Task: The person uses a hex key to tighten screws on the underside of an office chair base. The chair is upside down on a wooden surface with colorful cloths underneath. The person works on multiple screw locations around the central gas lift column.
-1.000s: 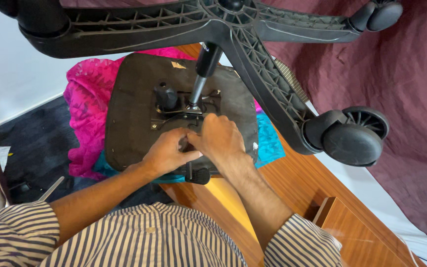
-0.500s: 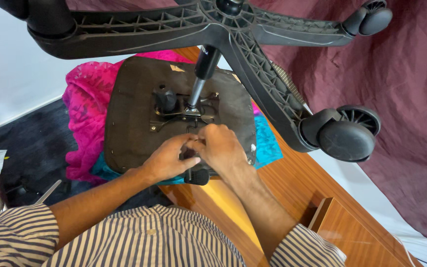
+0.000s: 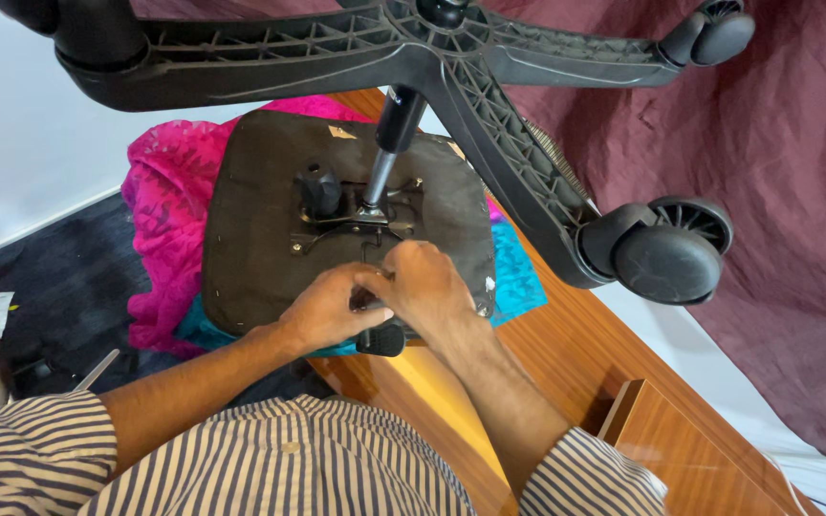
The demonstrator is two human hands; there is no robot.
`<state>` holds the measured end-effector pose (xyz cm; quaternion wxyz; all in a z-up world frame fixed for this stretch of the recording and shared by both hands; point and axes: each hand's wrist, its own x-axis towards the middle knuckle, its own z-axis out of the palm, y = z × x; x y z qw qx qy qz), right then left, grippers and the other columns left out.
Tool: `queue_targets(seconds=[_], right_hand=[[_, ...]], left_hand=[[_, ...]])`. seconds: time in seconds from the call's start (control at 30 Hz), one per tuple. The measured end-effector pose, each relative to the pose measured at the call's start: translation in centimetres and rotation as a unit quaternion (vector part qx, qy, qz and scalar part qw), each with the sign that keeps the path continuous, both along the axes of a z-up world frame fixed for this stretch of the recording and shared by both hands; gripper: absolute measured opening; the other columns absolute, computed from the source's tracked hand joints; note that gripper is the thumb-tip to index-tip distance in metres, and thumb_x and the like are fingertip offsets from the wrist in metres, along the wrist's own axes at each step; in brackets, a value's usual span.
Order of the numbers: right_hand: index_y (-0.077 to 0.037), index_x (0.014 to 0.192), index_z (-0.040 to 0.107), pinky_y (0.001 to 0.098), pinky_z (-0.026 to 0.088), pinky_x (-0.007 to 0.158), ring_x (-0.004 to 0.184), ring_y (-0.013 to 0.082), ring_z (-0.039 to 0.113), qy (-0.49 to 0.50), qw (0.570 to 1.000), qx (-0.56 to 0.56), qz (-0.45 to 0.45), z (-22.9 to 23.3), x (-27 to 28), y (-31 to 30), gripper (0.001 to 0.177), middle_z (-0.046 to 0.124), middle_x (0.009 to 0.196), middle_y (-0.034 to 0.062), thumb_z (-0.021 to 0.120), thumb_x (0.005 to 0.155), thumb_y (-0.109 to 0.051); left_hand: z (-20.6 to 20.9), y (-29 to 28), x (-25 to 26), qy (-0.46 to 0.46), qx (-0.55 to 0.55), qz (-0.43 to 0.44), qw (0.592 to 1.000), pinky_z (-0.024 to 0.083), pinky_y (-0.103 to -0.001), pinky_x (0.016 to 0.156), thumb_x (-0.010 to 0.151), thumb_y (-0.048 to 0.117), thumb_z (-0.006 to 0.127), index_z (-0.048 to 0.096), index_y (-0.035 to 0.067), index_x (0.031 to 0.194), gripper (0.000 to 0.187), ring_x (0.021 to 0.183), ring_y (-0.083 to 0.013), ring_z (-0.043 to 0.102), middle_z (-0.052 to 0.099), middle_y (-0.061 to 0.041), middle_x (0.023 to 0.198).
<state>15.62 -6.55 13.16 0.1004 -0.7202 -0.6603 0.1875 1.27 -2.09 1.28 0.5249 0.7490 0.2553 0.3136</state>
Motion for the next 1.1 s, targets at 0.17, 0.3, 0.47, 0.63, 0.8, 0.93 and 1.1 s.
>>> queue_targets(seconds=[0.17,0.3,0.47,0.63,0.8,0.93,1.1], right_hand=[[-0.001,0.089,0.077,0.0479,0.057,0.081,0.088,0.0396,0.073,0.015,0.999,-0.022,-0.027,0.4,-0.1,-0.1,0.040,0.073,0.086,0.0245,0.078,0.086,-0.040],[-0.004,0.098,0.078,0.0465,0.058,0.078,0.087,0.0357,0.076,0.123,0.979,0.124,0.101,0.2,0.4,-0.7,0.034,0.077,0.090,0.0185,0.070,0.077,-0.029],[-0.005,0.097,0.079,0.0430,0.058,0.089,0.097,0.0359,0.074,0.033,0.994,-0.038,-0.100,0.2,-0.2,-0.1,0.032,0.075,0.094,0.0207,0.080,0.087,-0.036],[-0.006,0.100,0.079,0.0452,0.058,0.082,0.093,0.0367,0.075,0.092,0.991,0.086,0.042,0.5,0.6,-0.4,0.030,0.077,0.096,0.0185,0.073,0.080,-0.027],[-0.007,0.094,0.081,0.0442,0.059,0.083,0.089,0.0357,0.076,0.053,0.996,0.076,0.019,-0.3,0.8,0.1,0.027,0.078,0.091,0.0173,0.076,0.079,-0.029],[-0.008,0.093,0.079,0.0447,0.058,0.084,0.092,0.0381,0.073,-0.073,0.997,-0.011,-0.010,-0.7,0.8,0.6,0.033,0.076,0.094,0.0169,0.077,0.093,-0.041],[-0.007,0.098,0.078,0.0451,0.058,0.076,0.088,0.0362,0.076,0.124,0.976,0.154,0.087,-0.4,1.1,-0.2,0.027,0.078,0.094,0.0170,0.073,0.074,-0.020]], left_hand=[[0.5,0.5,-0.4,0.110,0.017,0.038,0.993,0.057,-0.035,0.085,0.085,0.019,0.075,0.070,0.003,0.113,0.033,0.094,-0.0216,0.075,0.077,-0.012,0.101],[0.5,0.5,-0.3,0.123,-0.018,0.006,0.992,0.057,-0.034,0.084,0.091,0.020,0.070,0.068,0.003,0.109,0.026,0.088,-0.0219,0.076,0.077,-0.009,0.096],[0.5,0.2,-0.1,0.076,0.045,0.061,0.994,0.057,-0.036,0.083,0.077,0.016,0.081,0.071,0.004,0.112,0.038,0.090,-0.0256,0.073,0.074,-0.012,0.100],[-0.1,1.3,-0.3,0.045,-0.011,0.032,0.998,0.058,-0.032,0.087,0.082,0.017,0.077,0.063,0.005,0.125,0.046,0.097,-0.0199,0.074,0.074,-0.008,0.104],[-0.5,1.0,-0.1,-0.011,0.094,0.035,0.995,0.055,-0.034,0.085,0.076,0.014,0.085,0.062,-0.001,0.123,0.054,0.098,-0.0245,0.070,0.070,-0.015,0.108],[-0.4,1.2,-0.1,0.138,0.002,0.069,0.988,0.057,-0.035,0.081,0.078,0.018,0.083,0.068,0.003,0.117,0.044,0.086,-0.0239,0.074,0.074,-0.012,0.096],[-0.2,1.6,0.0,-0.052,-0.034,-0.017,0.998,0.056,-0.031,0.089,0.086,0.016,0.070,0.059,0.005,0.133,0.051,0.099,-0.0166,0.074,0.075,-0.006,0.106]])
